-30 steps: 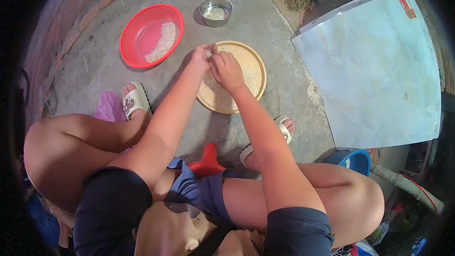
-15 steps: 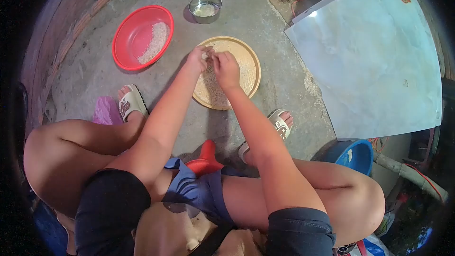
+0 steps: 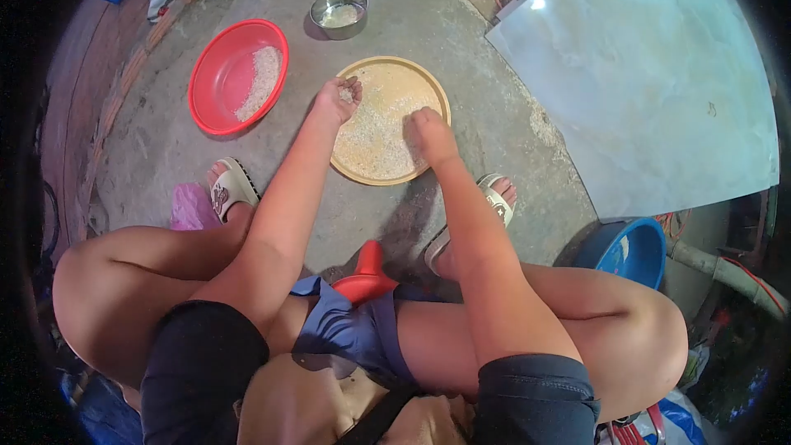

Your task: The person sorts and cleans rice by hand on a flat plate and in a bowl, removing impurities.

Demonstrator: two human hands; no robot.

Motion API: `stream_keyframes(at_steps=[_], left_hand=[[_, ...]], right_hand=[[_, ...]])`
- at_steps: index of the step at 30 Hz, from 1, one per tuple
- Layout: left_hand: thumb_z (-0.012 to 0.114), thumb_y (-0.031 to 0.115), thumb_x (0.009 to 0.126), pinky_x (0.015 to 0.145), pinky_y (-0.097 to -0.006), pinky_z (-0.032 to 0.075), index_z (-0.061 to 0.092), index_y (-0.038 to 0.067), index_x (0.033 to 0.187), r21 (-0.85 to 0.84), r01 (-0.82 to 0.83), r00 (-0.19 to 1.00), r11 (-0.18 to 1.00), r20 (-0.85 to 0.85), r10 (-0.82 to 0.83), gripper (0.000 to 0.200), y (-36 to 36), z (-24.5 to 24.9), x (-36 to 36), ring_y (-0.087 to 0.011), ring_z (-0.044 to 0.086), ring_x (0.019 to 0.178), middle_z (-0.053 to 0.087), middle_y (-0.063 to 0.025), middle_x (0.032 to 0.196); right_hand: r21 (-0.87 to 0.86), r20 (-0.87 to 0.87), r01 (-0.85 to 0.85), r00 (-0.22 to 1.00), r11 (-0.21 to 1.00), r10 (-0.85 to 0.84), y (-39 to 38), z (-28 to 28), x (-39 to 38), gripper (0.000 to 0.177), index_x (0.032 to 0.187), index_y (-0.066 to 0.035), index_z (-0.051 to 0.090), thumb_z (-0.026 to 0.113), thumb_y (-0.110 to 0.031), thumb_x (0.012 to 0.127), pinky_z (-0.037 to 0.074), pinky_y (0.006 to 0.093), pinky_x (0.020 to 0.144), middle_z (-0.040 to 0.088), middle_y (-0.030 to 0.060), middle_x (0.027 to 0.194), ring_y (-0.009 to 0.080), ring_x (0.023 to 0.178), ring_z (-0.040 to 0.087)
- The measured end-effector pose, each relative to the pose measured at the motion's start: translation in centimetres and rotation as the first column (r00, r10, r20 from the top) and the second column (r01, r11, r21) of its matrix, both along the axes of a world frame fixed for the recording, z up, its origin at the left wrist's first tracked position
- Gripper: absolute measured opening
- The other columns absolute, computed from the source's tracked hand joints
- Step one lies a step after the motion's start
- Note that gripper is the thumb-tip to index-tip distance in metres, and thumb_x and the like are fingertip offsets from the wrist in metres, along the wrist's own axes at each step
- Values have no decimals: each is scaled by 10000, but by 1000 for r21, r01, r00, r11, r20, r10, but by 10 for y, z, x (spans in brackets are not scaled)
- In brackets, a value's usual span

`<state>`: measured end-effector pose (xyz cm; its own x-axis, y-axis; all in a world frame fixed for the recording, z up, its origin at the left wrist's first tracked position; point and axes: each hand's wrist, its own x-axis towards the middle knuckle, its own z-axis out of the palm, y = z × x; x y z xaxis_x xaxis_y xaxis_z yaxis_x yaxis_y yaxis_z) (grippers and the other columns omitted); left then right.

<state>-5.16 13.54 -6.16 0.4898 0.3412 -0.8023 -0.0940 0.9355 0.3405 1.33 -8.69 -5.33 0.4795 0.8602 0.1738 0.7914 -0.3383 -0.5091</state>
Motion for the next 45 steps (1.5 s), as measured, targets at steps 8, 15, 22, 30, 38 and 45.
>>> stream_keyframes(at_steps=[8, 15, 22, 30, 38, 45], left_hand=[[384, 207, 924, 687, -322, 513, 538, -31, 923, 125, 204, 978, 971, 11, -207, 284, -20, 4, 14, -226, 573, 719, 574, -116, 793], [360, 236, 934, 636, -289, 490, 544, -19, 881, 102, 164, 986, 981, 12, -166, 318, -13, 14, 13, -189, 547, 660, 574, -106, 756], [348, 167, 923, 630, -285, 475, 532, -51, 876, 83, 48, 999, 995, -29, -46, 289, 9, 0, 3, -184, 532, 665, 529, -103, 745], [382, 203, 928, 673, -308, 492, 527, -43, 963, 123, 179, 982, 976, -76, -171, 288, -16, 1, 10, -204, 553, 735, 550, -119, 845], [403, 183, 913, 663, -304, 500, 542, -44, 941, 7, 127, 992, 992, 19, -127, 268, -1, 8, 8, -218, 570, 733, 565, -135, 820], [351, 168, 918, 683, -305, 498, 532, -76, 945, 1, 24, 1000, 1000, 16, -24, 305, 12, 9, 4, -224, 562, 746, 552, -154, 827]], right_hand=[[293, -194, 214, 968, 932, -161, 75, 48, -1, 117, 845, -23, 606, 608, -134, 807, 478, 397, 660, 600, 124, 796, 324, 718, 583], [317, -29, 46, 999, 947, -39, 58, 43, -7, 174, 910, -36, 585, 613, -179, 815, 459, 381, 743, 563, 120, 850, 299, 836, 556], [18, 81, -106, 991, 994, 104, 3, -9, -1, 174, 921, -45, 526, 582, -141, 787, 464, 395, 768, 522, 144, 904, 310, 892, 533], [353, -153, 132, 985, 926, -82, 69, 41, -15, 86, 863, -52, 574, 578, -82, 782, 465, 423, 713, 550, 134, 824, 342, 808, 559], [240, -4, 35, 999, 970, -36, 45, 41, -12, 215, 947, -11, 537, 605, -129, 781, 440, 388, 799, 510, 155, 919, 325, 907, 503], [18, -49, 43, 998, 999, -42, 4, -6, 0, 165, 900, -14, 538, 584, -107, 772, 449, 393, 791, 523, 161, 901, 332, 915, 523]])
